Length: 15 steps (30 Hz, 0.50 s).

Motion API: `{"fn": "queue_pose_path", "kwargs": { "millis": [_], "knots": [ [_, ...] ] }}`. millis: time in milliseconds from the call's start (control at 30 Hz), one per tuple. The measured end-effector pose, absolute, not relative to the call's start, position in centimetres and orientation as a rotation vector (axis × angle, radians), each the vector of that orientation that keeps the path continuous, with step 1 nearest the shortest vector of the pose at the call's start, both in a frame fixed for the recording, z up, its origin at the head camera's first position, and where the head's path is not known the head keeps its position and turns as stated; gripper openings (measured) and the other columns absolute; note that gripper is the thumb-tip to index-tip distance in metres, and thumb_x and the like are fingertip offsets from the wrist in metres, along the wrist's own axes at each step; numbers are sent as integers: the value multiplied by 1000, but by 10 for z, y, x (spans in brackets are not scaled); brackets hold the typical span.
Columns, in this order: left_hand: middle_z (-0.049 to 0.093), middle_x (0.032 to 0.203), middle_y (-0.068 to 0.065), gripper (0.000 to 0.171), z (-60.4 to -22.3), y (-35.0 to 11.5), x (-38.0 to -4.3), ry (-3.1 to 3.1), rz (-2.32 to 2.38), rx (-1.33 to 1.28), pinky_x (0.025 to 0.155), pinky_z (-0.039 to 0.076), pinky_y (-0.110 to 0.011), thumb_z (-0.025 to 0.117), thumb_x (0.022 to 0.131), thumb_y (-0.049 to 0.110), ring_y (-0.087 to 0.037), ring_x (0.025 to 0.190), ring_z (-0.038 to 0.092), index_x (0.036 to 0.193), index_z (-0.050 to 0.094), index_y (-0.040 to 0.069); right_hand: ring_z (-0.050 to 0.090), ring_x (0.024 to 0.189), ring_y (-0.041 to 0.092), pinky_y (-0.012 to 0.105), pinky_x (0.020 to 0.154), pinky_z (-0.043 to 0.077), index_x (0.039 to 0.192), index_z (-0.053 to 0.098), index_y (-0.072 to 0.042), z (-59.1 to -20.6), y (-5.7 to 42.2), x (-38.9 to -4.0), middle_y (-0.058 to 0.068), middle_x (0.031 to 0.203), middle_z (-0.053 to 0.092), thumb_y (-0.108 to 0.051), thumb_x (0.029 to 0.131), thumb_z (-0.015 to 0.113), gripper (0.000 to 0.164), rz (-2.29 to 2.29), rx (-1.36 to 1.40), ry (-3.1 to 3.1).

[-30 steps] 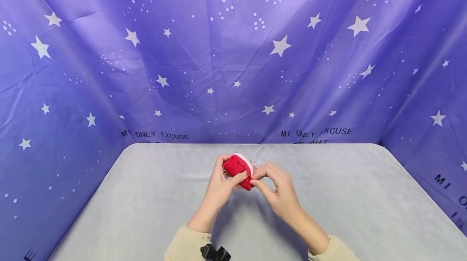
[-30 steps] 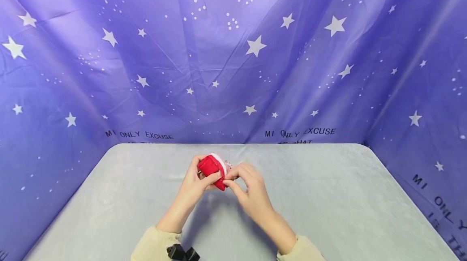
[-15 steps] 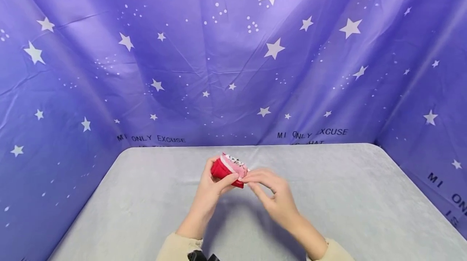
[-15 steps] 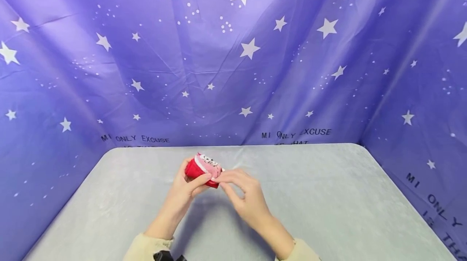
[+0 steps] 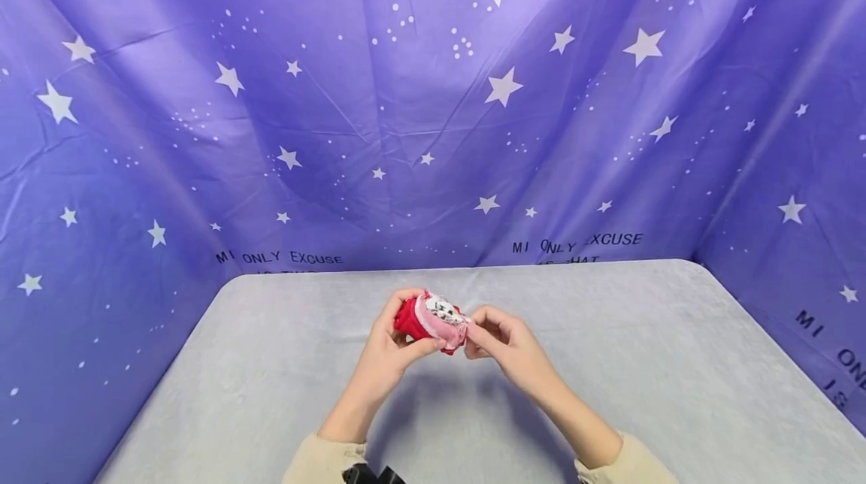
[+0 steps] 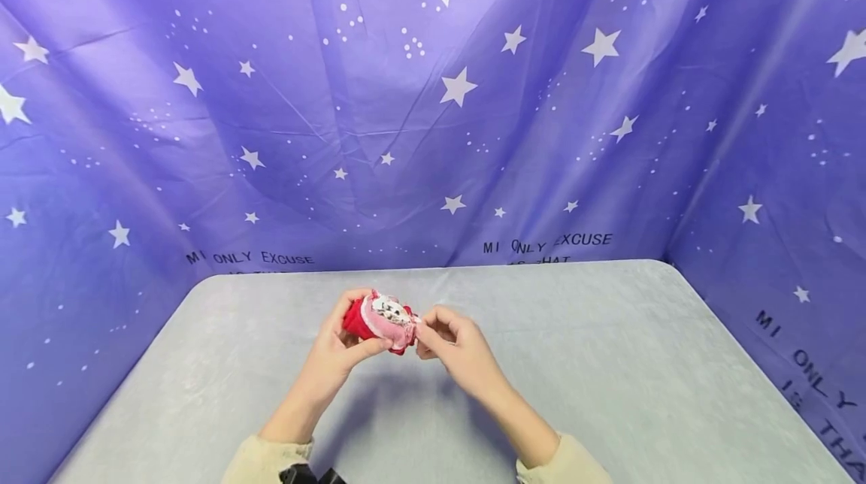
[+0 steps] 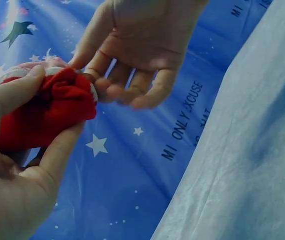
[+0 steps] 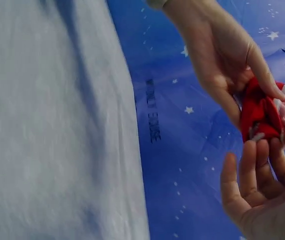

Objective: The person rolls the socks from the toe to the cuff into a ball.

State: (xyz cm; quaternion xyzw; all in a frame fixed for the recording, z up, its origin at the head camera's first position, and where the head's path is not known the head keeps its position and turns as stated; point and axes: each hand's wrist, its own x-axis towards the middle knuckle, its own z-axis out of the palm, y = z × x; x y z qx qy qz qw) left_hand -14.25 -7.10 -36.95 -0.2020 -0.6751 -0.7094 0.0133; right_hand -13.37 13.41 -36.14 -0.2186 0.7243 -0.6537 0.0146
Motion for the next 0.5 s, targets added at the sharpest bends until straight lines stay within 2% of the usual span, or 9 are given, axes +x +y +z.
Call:
{"fn": "queue_pose_path", "kwargs": {
  "millis": [100, 233, 367, 500],
  "knots": [
    [60, 114, -2, 59, -370, -71, -141, -2083, -2243, -615, 79, 56, -23, 74, 81, -4, -11, 99, 61, 133, 47, 5, 60, 68, 7, 23, 66, 54, 86, 60, 0, -361, 132, -133, 2, 77, 60, -8, 99, 55, 15, -1939, -714, 2489],
    [59, 119, -2, 56, -369, -67, -137, -1890, -2530, -473, 84, 59, -26, 68, 84, -9, -13, 104, 63, 131, 46, 11, 57, 65, 8, 23, 61, 48, 78, 58, -14, -360, 129, -130, -1, 69, 59, -6, 97, 57, 21, -1909, -737, 2732],
    [54, 124, -4, 55, -366, -63, -132, -1579, -2842, -317, 90, 59, -34, 57, 88, -13, -19, 111, 62, 130, 44, 19, 56, 65, 7, 24, 63, 48, 77, 58, -17, -355, 127, -128, -2, 66, 57, -4, 96, 58, 24, -1972, -790, 2800],
    [52, 129, -5, 57, -361, -61, -128, -1407, -2948, -326, 93, 58, -35, 50, 89, -11, -21, 116, 61, 137, 39, 16, 55, 64, 9, 24, 63, 47, 77, 58, -16, -351, 128, -128, 1, 67, 56, -3, 96, 57, 23, -2012, -853, 2793]
  ]
}}
